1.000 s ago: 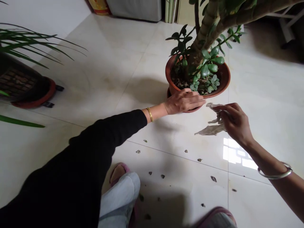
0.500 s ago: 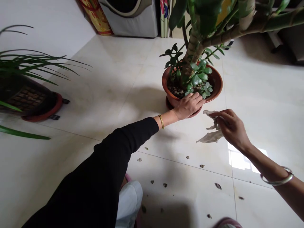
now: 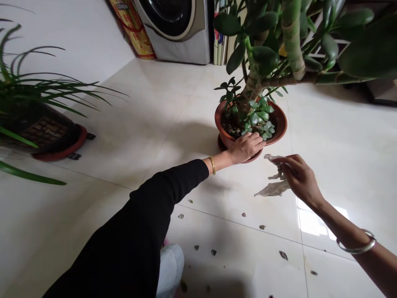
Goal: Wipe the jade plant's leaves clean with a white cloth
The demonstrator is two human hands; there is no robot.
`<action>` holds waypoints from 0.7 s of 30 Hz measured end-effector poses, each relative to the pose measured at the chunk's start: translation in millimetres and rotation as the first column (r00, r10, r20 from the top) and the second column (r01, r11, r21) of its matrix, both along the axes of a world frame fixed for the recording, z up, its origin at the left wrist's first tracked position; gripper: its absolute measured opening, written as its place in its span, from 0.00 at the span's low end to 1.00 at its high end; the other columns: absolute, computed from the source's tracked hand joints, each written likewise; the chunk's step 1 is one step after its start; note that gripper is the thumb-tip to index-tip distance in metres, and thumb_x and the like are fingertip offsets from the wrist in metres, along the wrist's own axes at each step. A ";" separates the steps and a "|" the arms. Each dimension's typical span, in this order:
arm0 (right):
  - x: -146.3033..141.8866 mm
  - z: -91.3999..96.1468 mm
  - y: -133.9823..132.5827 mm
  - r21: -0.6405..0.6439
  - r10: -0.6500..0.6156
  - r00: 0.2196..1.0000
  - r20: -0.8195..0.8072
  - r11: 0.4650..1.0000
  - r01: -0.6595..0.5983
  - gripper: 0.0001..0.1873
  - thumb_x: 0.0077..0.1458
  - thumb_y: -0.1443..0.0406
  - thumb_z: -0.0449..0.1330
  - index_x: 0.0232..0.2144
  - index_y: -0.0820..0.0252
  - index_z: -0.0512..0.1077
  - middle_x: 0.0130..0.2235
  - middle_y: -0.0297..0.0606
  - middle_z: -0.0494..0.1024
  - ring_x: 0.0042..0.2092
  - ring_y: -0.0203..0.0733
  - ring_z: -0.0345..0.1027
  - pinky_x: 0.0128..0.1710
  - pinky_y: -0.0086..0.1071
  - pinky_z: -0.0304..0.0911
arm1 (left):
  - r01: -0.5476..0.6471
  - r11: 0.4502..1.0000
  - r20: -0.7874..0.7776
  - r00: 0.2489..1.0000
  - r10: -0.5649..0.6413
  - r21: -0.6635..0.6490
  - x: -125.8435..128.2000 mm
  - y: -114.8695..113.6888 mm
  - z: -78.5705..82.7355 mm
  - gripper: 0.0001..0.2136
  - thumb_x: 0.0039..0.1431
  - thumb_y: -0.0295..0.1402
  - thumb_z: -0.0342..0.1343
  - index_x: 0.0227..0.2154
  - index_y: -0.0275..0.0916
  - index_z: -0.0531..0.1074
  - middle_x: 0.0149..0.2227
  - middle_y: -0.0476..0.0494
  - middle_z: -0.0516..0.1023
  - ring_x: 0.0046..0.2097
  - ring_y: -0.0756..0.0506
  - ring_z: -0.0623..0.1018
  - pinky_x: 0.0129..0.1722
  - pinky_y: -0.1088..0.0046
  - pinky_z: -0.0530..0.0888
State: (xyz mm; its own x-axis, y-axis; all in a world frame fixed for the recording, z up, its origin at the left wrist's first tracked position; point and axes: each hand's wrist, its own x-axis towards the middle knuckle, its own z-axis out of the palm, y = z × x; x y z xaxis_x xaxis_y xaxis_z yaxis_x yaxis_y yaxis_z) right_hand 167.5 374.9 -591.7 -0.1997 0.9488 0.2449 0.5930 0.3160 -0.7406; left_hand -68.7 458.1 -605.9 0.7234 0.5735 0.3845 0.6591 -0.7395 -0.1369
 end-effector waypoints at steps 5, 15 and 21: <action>-2.7 2.2 -0.4 0.009 0.006 0.999 -0.045 1.000 -0.006 0.15 0.67 0.62 0.56 0.46 0.54 0.83 0.43 0.40 0.77 0.42 0.42 0.76 0.42 0.39 0.75 | 0.013 1.000 0.014 1.000 -0.013 -0.003 -0.2 2.0 -2.2 0.19 0.78 0.27 0.40 0.55 0.33 0.78 0.49 0.36 0.83 0.54 0.41 0.77 0.53 0.62 0.70; -3.2 9.7 0.3 0.031 0.005 0.995 -0.104 1.000 -0.002 0.14 0.66 0.62 0.57 0.45 0.55 0.83 0.42 0.39 0.78 0.40 0.41 0.77 0.38 0.38 0.75 | 0.009 1.000 0.040 0.999 -0.009 0.002 -5.3 1.9 -0.5 0.17 0.74 0.23 0.46 0.54 0.34 0.79 0.46 0.39 0.83 0.52 0.43 0.78 0.53 0.65 0.69; -17.0 57.5 -21.7 0.117 0.064 0.975 -0.211 0.992 -0.040 0.12 0.69 0.63 0.58 0.48 0.50 0.82 0.43 0.38 0.77 0.38 0.41 0.76 0.32 0.35 0.75 | 0.113 0.965 0.415 0.910 -0.006 -0.235 -15.9 -33.7 40.6 0.15 0.76 0.35 0.52 0.55 0.37 0.80 0.49 0.37 0.83 0.51 0.44 0.80 0.55 0.62 0.76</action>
